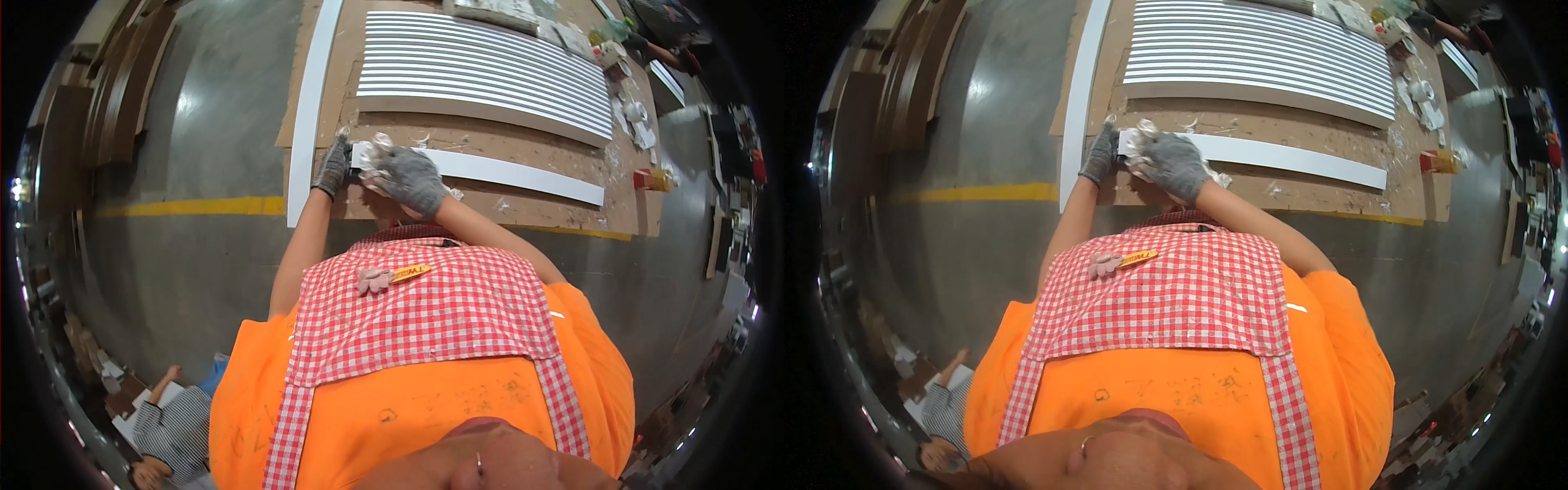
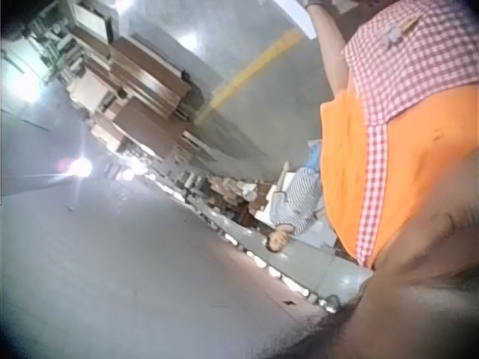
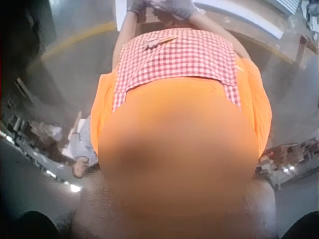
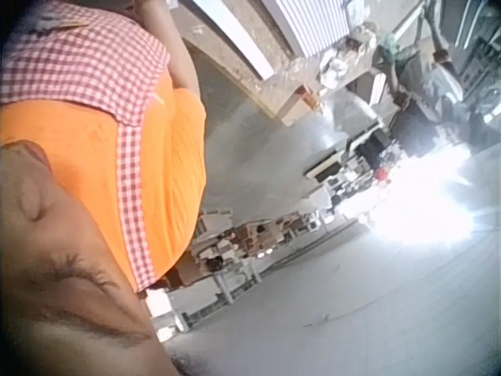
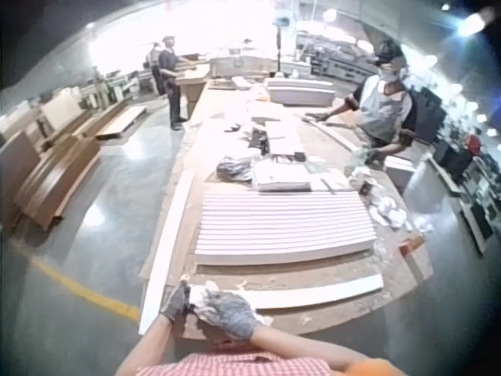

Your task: The person wipes a stack of corrugated metal strips with a cloth, then separates individual strips to clean them one by one. The person uses a spray bottle to apply liquid to the strips and continues wiping them with the cloth.

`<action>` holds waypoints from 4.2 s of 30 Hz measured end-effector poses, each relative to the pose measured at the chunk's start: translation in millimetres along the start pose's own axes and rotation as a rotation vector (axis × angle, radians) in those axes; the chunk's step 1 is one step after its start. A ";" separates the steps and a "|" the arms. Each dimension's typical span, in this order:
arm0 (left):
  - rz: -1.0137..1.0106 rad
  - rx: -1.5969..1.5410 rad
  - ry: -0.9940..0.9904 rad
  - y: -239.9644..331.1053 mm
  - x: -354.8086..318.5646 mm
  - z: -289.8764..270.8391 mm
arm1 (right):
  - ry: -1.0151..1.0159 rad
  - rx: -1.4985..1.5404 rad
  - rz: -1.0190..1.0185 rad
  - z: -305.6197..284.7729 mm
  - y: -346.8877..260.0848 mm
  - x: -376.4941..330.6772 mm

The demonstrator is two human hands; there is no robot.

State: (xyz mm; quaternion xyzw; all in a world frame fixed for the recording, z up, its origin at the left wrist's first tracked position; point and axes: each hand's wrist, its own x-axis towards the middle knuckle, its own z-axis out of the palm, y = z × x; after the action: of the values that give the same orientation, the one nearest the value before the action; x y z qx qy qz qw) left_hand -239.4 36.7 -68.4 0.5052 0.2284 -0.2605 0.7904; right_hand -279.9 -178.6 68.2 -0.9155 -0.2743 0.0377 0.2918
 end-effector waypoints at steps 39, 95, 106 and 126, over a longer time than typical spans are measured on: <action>-0.009 0.050 -0.102 14.9 -26.9 25.8 | 0.244 -0.037 0.361 -24.5 107.3 -80.9; 0.289 -0.689 -0.019 21.5 -44.1 97.9 | 0.597 0.181 0.947 -233.6 356.4 -319.5; 0.214 -0.493 -0.063 -1.4 -29.3 75.1 | 0.275 -0.599 0.248 -49.8 183.9 -141.8; 0.134 -0.589 -0.268 6.6 -30.9 57.9 | 0.176 -0.391 0.442 -54.9 114.8 -87.7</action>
State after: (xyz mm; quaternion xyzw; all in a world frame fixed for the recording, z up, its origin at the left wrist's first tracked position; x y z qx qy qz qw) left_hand -253.0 -8.5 -22.3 0.2299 0.1544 -0.1947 0.9410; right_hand -286.5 -330.7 41.9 -0.9915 -0.0444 -0.0329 0.1175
